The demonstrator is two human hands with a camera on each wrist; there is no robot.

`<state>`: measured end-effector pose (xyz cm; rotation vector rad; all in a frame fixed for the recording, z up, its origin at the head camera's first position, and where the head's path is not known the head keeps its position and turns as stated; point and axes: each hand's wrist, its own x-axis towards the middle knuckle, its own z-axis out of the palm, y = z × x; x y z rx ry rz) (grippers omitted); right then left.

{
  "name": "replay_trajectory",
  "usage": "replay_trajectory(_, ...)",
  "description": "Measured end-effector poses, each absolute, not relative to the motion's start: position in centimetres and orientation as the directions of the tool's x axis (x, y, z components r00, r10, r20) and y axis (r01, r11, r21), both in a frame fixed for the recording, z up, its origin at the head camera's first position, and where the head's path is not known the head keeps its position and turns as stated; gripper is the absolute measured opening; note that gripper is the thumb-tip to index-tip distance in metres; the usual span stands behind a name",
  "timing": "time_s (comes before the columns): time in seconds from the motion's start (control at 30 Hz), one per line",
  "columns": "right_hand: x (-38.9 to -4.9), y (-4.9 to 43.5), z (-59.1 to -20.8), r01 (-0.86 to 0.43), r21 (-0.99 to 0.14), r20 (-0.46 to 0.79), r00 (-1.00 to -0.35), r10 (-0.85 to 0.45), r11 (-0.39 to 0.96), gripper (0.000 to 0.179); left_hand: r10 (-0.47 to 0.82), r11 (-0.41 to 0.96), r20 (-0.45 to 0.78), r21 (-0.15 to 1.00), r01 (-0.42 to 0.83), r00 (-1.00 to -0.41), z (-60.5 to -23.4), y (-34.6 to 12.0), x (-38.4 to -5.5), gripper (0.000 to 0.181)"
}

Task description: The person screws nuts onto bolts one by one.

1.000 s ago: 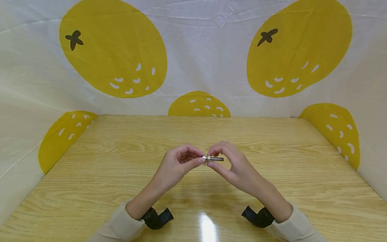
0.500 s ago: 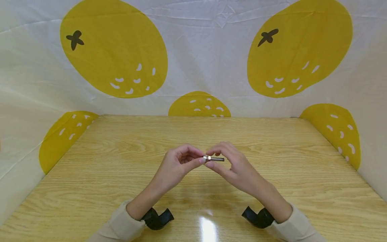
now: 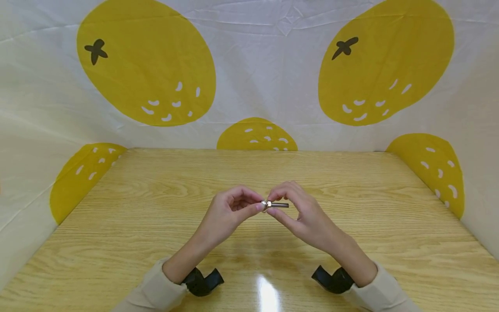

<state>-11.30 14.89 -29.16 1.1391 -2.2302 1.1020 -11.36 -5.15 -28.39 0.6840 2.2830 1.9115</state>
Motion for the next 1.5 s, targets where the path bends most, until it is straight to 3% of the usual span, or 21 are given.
replay_trajectory(0.17, -11.31, 15.06, -29.23, -0.774, -0.493, 0.588, -0.633, -0.503, 0.398, 0.008, 0.402, 0.117, 0.222, 0.95, 0.29, -0.889, -28.55, -5.13, -11.42, 0.017)
replay_trajectory(0.3, -11.07, 15.22, -29.04, -0.703, -0.54, 0.515, -0.711, -0.479, 0.462, 0.008, 0.397, 0.127, 0.211, 0.951, 0.282, -0.893, -28.61, -5.11, -11.45, 0.016)
replay_trajectory(0.37, -10.95, 15.28, -28.91, -0.679, -0.556, 0.491, -0.734, -0.47, 0.479, 0.017, 0.389, 0.135, 0.204, 0.952, 0.275, -0.898, -28.61, -5.1, -11.46, 0.017)
replay_trajectory(0.47, -10.93, 15.28, -28.83, -0.696, -0.547, 0.509, -0.718, -0.475, 0.466, 0.028, 0.382, 0.142, 0.196, 0.953, 0.267, -0.903, -28.58, -5.07, -11.45, 0.017)
replay_trajectory(0.6, -11.15, 15.11, -28.91, -0.765, -0.498, 0.585, -0.644, -0.492, 0.409, 0.027, 0.382, 0.138, 0.195, 0.955, 0.264, -0.903, -28.53, -5.05, -11.46, 0.017)
replay_trajectory(0.73, -11.26, 15.0, -29.06, -0.79, -0.487, 0.611, -0.614, -0.5, 0.374, 0.024, 0.382, 0.137, 0.195, 0.955, 0.264, -0.903, -28.51, -5.08, -11.46, 0.018)
replay_trajectory(0.93, -11.31, 14.96, -29.36, -0.778, -0.494, 0.588, -0.628, -0.51, 0.388, 0.01, 0.391, 0.13, 0.202, 0.954, 0.271, -0.898, -28.48, -5.1, -11.38, 0.018)
replay_trajectory(1.17, -11.17, 15.1, -29.35, -0.709, -0.526, 0.533, -0.705, -0.467, 0.469, 0.004, 0.4, 0.134, 0.208, 0.95, 0.282, -0.893, -28.43, -5.07, -11.32, 0.017)
replay_trajectory(1.3, -11.13, 15.08, -29.23, -0.733, -0.509, 0.56, -0.68, -0.473, 0.451, 0.029, 0.389, 0.145, 0.199, 0.951, 0.273, -0.9, -28.45, -5.09, -11.35, 0.017)
replay_trajectory(1.5, -11.25, 14.88, -29.18, -0.795, -0.463, 0.63, -0.606, -0.486, 0.392, 0.03, 0.394, 0.131, 0.204, 0.953, 0.274, -0.896, -28.42, -5.11, -11.35, 0.017)
